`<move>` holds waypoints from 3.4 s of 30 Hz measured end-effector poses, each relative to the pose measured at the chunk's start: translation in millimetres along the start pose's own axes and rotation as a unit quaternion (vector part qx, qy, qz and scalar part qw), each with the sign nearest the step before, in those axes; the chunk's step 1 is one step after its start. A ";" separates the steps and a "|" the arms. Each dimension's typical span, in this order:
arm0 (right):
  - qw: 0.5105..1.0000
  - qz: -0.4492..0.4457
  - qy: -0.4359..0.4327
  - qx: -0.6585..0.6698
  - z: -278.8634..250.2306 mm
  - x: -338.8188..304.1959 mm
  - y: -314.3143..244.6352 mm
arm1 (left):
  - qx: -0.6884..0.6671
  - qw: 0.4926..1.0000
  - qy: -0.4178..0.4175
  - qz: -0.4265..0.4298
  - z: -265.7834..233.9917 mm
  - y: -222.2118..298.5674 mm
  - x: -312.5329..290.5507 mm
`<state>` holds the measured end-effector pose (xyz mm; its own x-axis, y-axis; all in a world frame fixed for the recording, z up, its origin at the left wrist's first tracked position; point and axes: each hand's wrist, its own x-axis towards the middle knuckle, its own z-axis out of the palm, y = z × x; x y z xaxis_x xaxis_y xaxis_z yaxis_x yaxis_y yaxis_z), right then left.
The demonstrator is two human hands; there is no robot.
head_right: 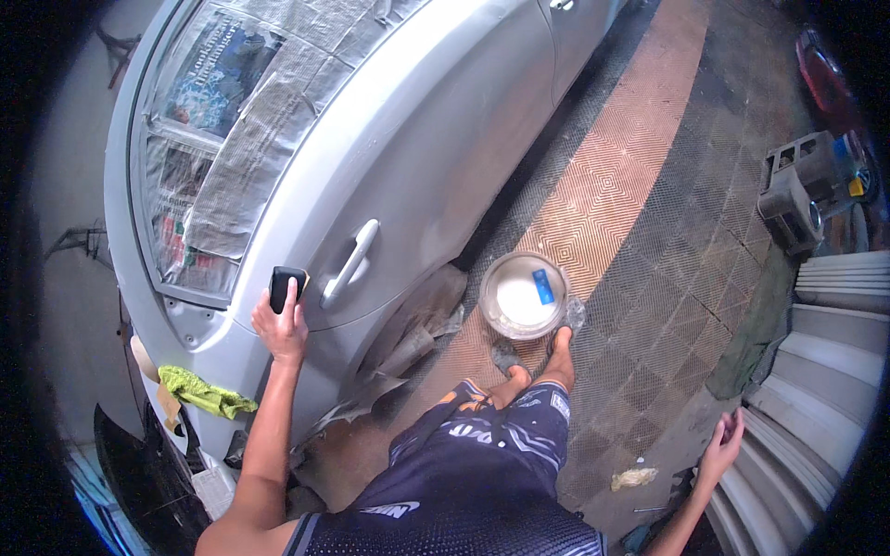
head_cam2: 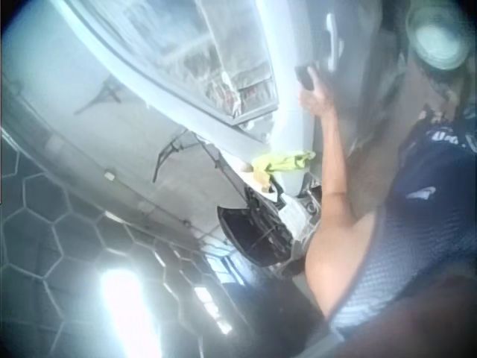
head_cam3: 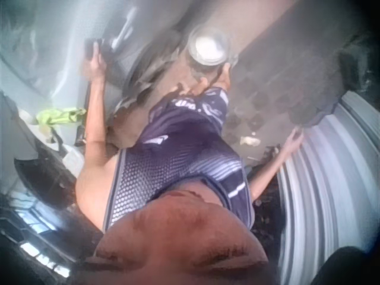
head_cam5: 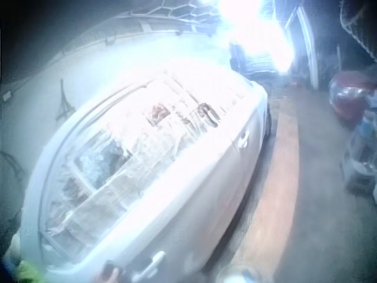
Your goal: The person retrieves sandpaper from a car hood, dips it in a bucket of water, and sands the side panel of a silver car. The person repeatedly wets the sandpaper and continues sanding the same area.
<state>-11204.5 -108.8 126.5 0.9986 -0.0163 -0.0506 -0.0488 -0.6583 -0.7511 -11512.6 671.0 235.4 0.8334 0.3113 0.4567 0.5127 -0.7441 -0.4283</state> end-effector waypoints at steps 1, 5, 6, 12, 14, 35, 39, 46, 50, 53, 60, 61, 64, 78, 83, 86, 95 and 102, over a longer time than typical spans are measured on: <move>1.000 -0.006 -0.015 -0.005 -1.5 -1.4 -0.8 | -0.022 1.000 0.019 0.011 1.7 6.2 13.4; 0.991 -0.095 -0.092 -0.015 63.3 73.7 -136.8 | -0.038 0.992 0.097 0.065 57.7 79.1 130.1; 0.983 -0.136 -0.116 -0.030 76.4 87.4 -163.8 | -0.012 0.994 0.094 0.061 68.6 92.1 148.5; 0.972 -0.118 -0.037 -0.201 -2.2 31.5 -41.4 | -0.027 0.996 0.055 -0.062 19.3 27.0 21.2; 0.989 0.068 -0.041 -0.122 -41.9 -20.9 29.8 | -0.032 0.985 0.067 -0.152 -7.7 1.0 -25.4; 0.961 -0.174 -0.210 -0.049 83.5 25.7 -242.5 | -0.042 0.988 0.146 -0.017 78.4 119.9 151.5; 0.918 -0.311 -0.216 -0.119 77.3 3.0 -269.5 | -0.196 0.975 0.027 -0.105 30.1 185.7 172.9; 0.949 0.217 -0.228 0.021 69.6 -98.9 -73.8 | -0.310 0.886 -0.291 -0.185 27.1 185.7 -121.9; 0.940 0.203 -0.241 0.133 80.1 -58.6 -127.5 | -0.205 0.738 -0.555 -0.324 -2.7 172.8 -288.7; 0.947 0.024 -0.306 0.091 113.2 15.3 -130.5 | -0.070 0.609 -0.663 -0.429 -65.5 166.9 -275.5; 0.887 -0.307 -0.335 -0.081 105.3 210.9 -231.0 | -0.192 0.578 -0.396 -0.687 -52.1 235.6 -274.7; 0.885 -0.308 -0.339 -0.083 102.7 238.8 -234.5 | -0.154 0.597 -0.422 -0.665 -57.5 257.4 -248.7; 0.886 -0.327 -0.308 -0.113 92.2 302.7 -227.6 | -0.146 0.603 -0.450 -0.643 -70.9 311.7 -191.3; 0.718 -0.432 -0.509 -0.197 129.0 349.5 -236.4 | -0.220 0.437 -0.489 -0.722 -147.8 492.0 -184.0; 0.664 -0.447 -0.555 -0.226 147.9 350.8 -236.5 | -0.243 0.415 -0.517 -0.708 -150.2 527.4 -185.6; 0.662 -0.431 -0.561 -0.248 150.4 356.9 -234.9 | -0.244 0.405 -0.498 -0.727 -140.8 536.8 -180.0; 0.634 -0.437 -0.567 -0.291 159.6 363.2 -204.3 | -0.251 0.476 -0.405 -0.739 -109.1 494.2 -146.6; 0.639 -0.326 -0.615 -0.327 195.9 329.4 -162.3 | -0.419 0.433 -0.099 -0.792 -8.2 529.4 -237.2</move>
<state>-10871.7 140.1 102.8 0.0109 0.7611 -0.6486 0.7909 -0.4034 -0.4601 -11440.6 198.4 -93.3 -0.3828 0.8062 -0.4511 0.2884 0.5681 0.7707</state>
